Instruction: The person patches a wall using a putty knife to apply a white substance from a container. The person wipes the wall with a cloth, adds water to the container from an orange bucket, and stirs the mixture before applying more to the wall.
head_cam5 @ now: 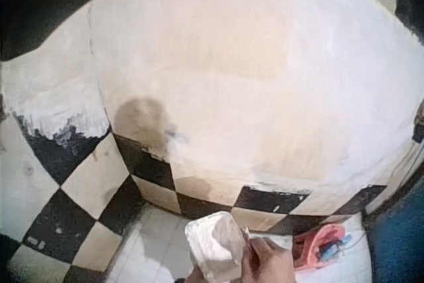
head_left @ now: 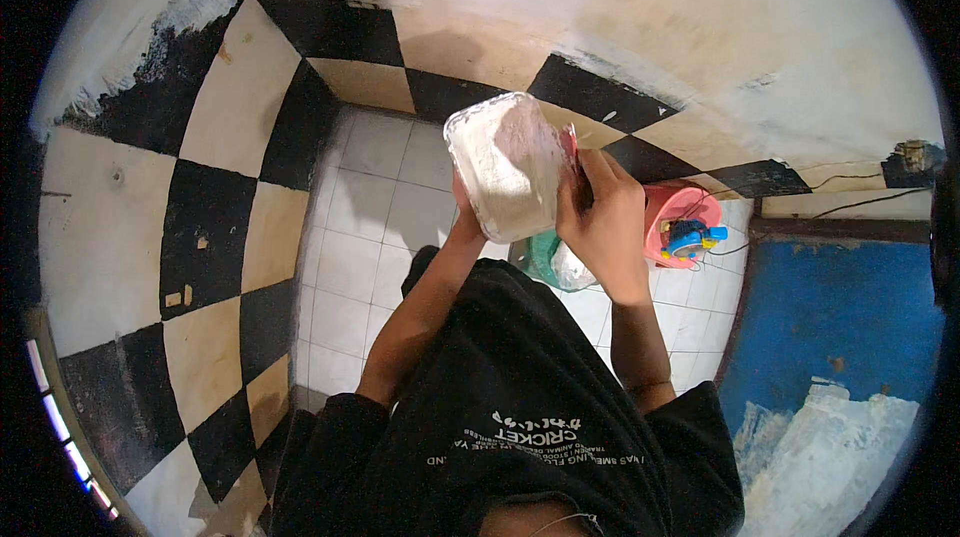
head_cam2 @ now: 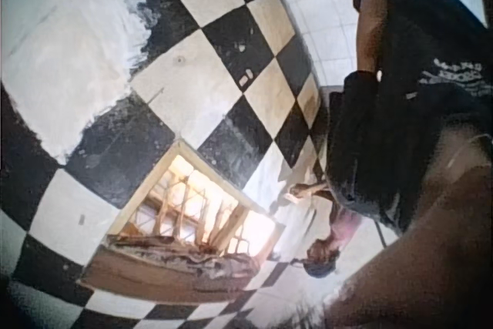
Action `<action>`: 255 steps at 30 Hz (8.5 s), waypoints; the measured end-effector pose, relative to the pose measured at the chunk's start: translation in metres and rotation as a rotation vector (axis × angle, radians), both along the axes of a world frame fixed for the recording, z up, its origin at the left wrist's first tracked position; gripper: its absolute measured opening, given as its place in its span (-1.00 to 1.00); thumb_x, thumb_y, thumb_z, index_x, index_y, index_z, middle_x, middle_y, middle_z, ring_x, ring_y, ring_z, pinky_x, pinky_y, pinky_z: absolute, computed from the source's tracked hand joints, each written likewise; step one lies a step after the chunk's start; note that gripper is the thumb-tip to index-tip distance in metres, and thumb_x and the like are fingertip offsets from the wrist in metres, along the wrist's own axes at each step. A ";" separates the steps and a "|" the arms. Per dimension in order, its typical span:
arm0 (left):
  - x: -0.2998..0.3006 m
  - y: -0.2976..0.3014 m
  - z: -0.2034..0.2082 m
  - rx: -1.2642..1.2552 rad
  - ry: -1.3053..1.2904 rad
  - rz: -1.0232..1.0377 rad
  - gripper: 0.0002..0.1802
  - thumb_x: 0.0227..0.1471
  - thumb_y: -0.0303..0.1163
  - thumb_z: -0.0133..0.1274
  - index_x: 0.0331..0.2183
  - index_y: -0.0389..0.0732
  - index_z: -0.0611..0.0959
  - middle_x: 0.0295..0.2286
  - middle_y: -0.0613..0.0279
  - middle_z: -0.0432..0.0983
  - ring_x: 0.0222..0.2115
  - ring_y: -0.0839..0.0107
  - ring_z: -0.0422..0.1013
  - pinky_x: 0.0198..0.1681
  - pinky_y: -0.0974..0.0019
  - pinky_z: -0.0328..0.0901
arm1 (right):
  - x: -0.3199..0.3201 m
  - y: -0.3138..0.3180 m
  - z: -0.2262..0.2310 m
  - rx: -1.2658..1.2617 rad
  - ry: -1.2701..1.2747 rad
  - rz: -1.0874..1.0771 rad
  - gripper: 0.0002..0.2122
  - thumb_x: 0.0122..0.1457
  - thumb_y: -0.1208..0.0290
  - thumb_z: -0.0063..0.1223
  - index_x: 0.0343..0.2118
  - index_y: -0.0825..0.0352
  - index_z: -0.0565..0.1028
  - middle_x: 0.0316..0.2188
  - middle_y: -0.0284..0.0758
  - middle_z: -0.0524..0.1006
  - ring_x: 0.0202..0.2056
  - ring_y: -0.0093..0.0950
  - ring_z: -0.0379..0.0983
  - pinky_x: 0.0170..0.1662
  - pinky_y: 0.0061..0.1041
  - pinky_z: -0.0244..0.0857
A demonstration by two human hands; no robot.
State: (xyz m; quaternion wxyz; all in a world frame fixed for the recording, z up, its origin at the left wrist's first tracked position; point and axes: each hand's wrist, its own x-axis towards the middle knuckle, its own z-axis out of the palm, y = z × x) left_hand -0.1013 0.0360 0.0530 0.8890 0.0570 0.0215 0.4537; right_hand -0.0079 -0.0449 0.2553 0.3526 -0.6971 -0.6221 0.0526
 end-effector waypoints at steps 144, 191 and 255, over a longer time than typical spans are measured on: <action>0.148 0.016 0.037 -0.101 0.334 -0.269 -0.27 0.15 0.19 -0.41 0.13 -0.15 0.27 0.06 0.04 0.28 0.03 0.09 0.28 0.13 0.02 0.18 | 0.162 0.038 -0.058 -0.164 0.000 -0.126 -0.92 -0.02 0.56 0.01 -0.53 0.48 0.42 -0.66 -0.01 0.40 -0.57 -0.03 0.38 -0.49 -0.19 0.22; 0.153 0.015 0.021 -0.066 0.256 -0.427 -0.12 0.08 0.37 -0.48 0.10 -0.16 0.32 -0.05 0.07 0.40 -0.08 0.21 0.41 0.02 0.12 0.32 | 0.149 0.030 -0.065 -0.171 0.261 -0.318 -0.85 0.02 0.53 0.05 -0.60 0.50 0.43 -0.79 -0.13 0.35 -0.76 -0.57 0.21 -0.64 -0.46 0.10; 0.154 0.006 0.025 -0.113 0.324 -0.334 -0.27 0.15 0.20 -0.40 0.14 -0.13 0.26 0.08 0.05 0.25 0.07 0.09 0.22 0.16 0.02 0.13 | 0.167 0.019 -0.052 -0.175 0.015 -0.271 -0.85 0.05 0.44 0.01 -0.44 0.45 0.42 -0.61 0.02 0.45 -0.52 0.01 0.42 -0.47 -0.13 0.26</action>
